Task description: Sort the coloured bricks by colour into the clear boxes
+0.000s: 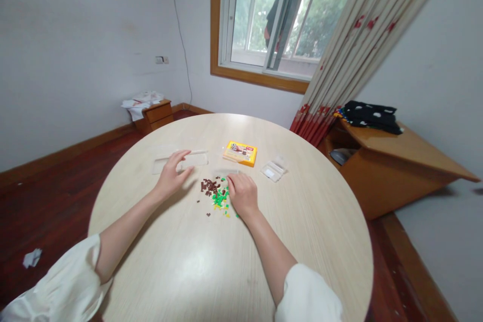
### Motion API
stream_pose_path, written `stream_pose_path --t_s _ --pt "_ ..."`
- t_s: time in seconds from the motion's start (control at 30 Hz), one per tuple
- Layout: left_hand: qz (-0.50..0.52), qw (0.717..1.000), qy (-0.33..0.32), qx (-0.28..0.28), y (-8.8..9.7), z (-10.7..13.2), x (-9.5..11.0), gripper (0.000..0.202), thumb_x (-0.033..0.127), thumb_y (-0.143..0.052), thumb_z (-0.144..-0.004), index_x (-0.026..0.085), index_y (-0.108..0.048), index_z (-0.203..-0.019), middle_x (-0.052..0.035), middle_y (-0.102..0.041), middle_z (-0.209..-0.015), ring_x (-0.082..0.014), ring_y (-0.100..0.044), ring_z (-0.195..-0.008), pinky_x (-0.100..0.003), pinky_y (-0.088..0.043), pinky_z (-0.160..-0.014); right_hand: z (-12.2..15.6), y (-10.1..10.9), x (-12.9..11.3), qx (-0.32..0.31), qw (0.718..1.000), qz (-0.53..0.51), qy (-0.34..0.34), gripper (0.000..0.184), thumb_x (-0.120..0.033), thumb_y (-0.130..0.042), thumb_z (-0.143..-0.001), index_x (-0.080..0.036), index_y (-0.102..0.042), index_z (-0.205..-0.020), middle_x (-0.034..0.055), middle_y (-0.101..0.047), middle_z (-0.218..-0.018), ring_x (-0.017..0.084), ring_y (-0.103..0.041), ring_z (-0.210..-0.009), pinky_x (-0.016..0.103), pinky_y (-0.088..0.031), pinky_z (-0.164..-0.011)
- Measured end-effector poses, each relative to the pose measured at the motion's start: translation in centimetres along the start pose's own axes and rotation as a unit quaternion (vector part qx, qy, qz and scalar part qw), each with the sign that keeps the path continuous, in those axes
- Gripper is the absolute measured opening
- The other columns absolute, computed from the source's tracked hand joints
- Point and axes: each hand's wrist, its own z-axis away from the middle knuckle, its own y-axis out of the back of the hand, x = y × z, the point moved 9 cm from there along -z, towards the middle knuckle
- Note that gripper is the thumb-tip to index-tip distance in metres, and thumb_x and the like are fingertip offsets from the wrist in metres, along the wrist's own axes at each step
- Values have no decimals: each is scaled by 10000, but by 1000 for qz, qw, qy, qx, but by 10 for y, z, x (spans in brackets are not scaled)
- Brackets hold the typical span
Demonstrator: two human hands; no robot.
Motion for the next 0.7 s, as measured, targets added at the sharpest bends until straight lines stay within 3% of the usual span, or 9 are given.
stream_pose_path --t_s 0.1,0.23,0.43,0.7 --pt "-160 987 3 -9 7 -5 -23 371 211 -498 -798 151 -568 -1158 -138 -530 -1244 -289 -425 -1154 -480 -301 -1013 1 -1 5 0 1000 16 -5 243 -236 -423 -912 -172 -649 -849 62 -667 -741 185 -565 -702 300 -383 -651" --pt "-252 966 34 -55 3 -5 -50 245 201 -478 -793 155 -673 -934 -138 -581 -1126 -307 -484 -1064 -468 -355 -949 1 -3 3 -10 1000 27 8 231 -233 -428 -908 -175 -648 -870 66 -665 -766 187 -555 -725 301 -369 -659" --pt "-267 962 47 -42 11 -6 -53 198 232 -489 -772 139 -652 -707 -117 -539 -943 -253 -524 -909 -391 -421 -885 -15 -14 -5 -65 993 88 45 188 -185 -460 -887 -175 -642 -845 59 -651 -729 190 -529 -706 302 -316 -646" --pt "-253 963 92 -18 23 -5 -60 134 199 -523 -705 154 -582 -592 -81 -464 -814 -243 -516 -830 -384 -439 -843 -63 -60 -18 -231 956 171 59 194 -122 -439 -872 -154 -631 -880 110 -678 -910 224 -552 -859 334 -309 -738"
